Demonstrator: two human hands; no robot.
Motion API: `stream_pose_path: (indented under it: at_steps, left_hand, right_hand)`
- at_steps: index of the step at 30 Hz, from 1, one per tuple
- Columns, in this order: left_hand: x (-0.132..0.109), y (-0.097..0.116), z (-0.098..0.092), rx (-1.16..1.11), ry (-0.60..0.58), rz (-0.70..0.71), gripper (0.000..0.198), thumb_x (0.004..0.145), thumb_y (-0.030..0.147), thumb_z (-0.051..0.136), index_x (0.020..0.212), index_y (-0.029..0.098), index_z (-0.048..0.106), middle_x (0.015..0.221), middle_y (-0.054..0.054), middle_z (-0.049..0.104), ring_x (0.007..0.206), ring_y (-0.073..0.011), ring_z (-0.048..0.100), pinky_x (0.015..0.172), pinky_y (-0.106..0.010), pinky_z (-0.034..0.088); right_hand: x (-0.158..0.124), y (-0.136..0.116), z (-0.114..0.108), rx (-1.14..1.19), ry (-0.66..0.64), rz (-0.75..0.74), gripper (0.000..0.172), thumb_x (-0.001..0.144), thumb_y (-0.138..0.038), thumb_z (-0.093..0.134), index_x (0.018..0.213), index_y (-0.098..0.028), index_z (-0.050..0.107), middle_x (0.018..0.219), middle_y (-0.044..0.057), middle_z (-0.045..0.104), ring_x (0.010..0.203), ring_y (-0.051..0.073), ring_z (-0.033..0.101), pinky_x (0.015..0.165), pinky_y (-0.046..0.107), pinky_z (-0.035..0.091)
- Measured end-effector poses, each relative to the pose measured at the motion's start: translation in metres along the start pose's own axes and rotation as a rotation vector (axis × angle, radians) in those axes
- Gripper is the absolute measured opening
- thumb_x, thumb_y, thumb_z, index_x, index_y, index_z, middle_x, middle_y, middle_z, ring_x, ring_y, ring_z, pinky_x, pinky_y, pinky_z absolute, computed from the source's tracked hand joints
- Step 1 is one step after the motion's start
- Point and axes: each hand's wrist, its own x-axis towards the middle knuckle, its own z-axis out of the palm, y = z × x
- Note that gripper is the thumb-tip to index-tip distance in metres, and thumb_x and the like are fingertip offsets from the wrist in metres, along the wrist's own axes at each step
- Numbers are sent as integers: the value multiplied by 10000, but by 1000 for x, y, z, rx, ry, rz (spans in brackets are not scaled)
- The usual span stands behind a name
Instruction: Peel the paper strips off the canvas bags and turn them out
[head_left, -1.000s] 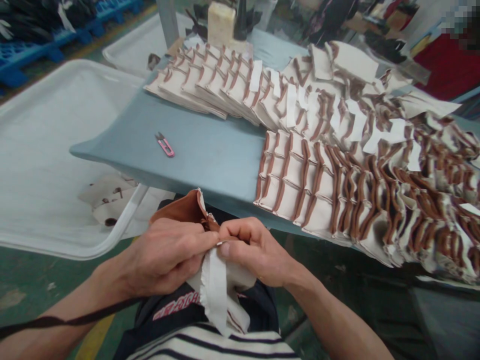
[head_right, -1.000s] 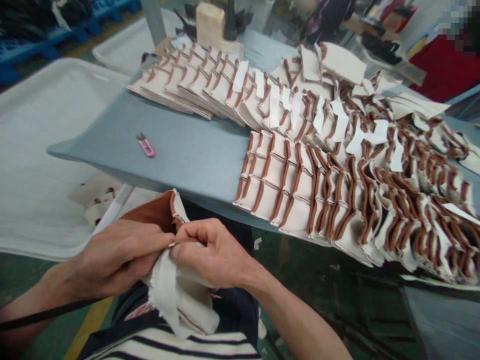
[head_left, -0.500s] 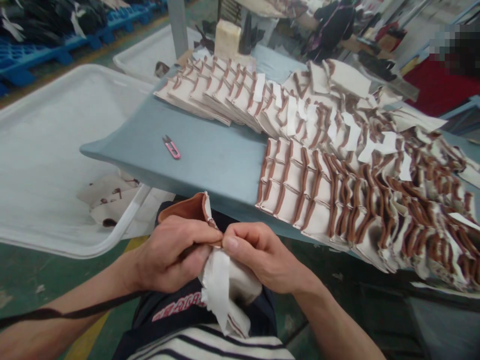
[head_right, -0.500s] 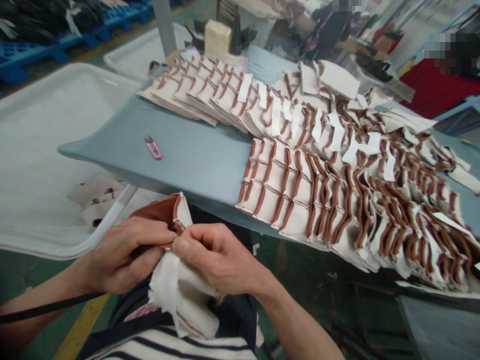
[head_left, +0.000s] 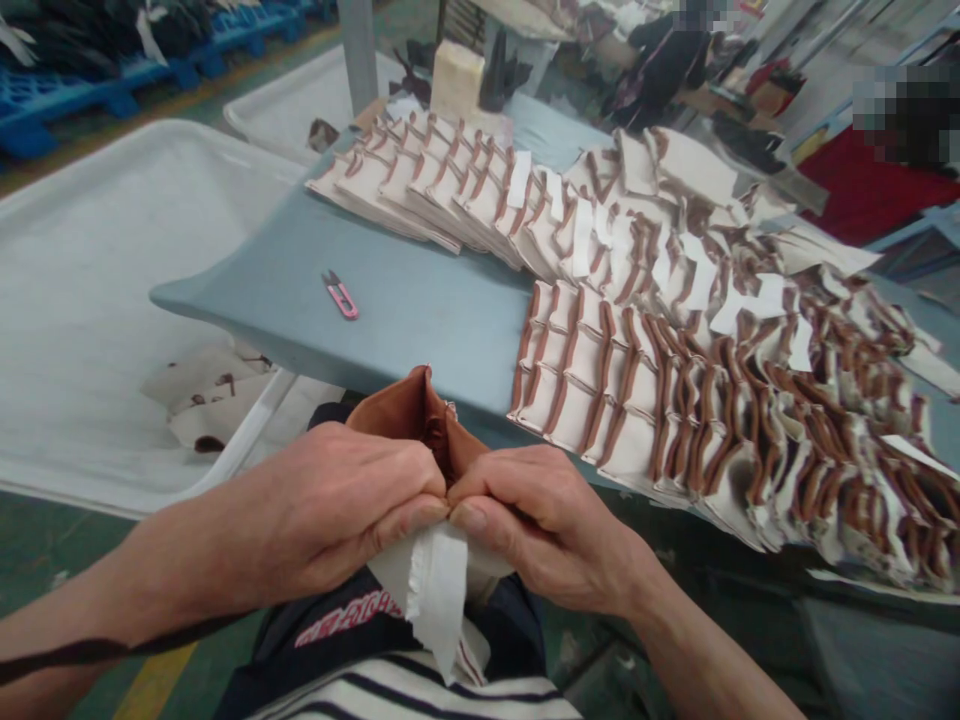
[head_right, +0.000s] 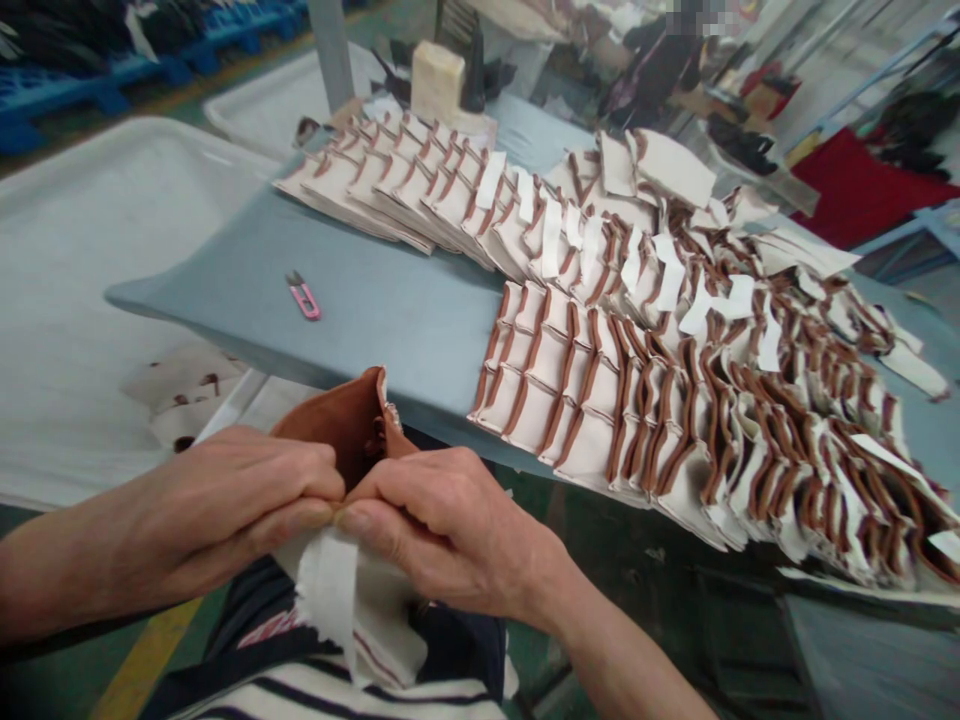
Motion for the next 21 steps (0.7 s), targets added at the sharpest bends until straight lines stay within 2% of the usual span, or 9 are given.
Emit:
stream_pose_path:
  at_steps: [5, 9, 12, 16, 21]
  left_hand:
    - [3, -6, 9, -18, 102, -19, 386, 1173, 241, 437, 804, 223, 551, 664, 64, 590, 560, -116, 530, 587, -247, 391]
    - [-5, -16, 20, 129, 189, -8, 573, 1229, 391, 371, 704, 214, 516, 584, 49, 548, 525, -113, 489, 559, -280, 352]
    - [-16, -24, 27, 241, 245, 38, 604, 1231, 399, 372, 666, 221, 488, 557, 41, 506, 521, -129, 452, 549, -318, 316]
    - [-22, -25, 28, 160, 216, 27, 539, 1222, 359, 414, 718, 218, 541, 588, 47, 522, 530, -131, 465, 552, -317, 323]
    - [-9, -7, 15, 3, 56, -37, 602, 1236, 489, 234, 812, 219, 567, 673, 45, 591, 562, -129, 518, 607, -297, 377]
  right_hand:
    - [-7, 4, 0, 74, -23, 41, 446, 1213, -425, 446, 983, -173, 733, 785, 17, 713, 639, 116, 566, 681, 223, 485]
    - [-12, 8, 3, 83, -53, 84, 313, 1171, -279, 482, 1076, -151, 752, 829, 29, 752, 649, 116, 588, 697, 221, 506]
    - [-14, 9, 4, 26, -101, 94, 276, 1132, -188, 470, 1121, -154, 743, 885, 47, 787, 719, 135, 666, 755, 237, 546]
    - [-13, 2, -1, -73, -140, 59, 275, 1145, -161, 453, 1153, -177, 728, 987, 78, 824, 895, 175, 757, 857, 266, 579]
    - [-11, -8, -8, -243, -209, -13, 233, 1116, -116, 461, 1192, -166, 676, 963, 87, 798, 894, 201, 739, 814, 288, 552]
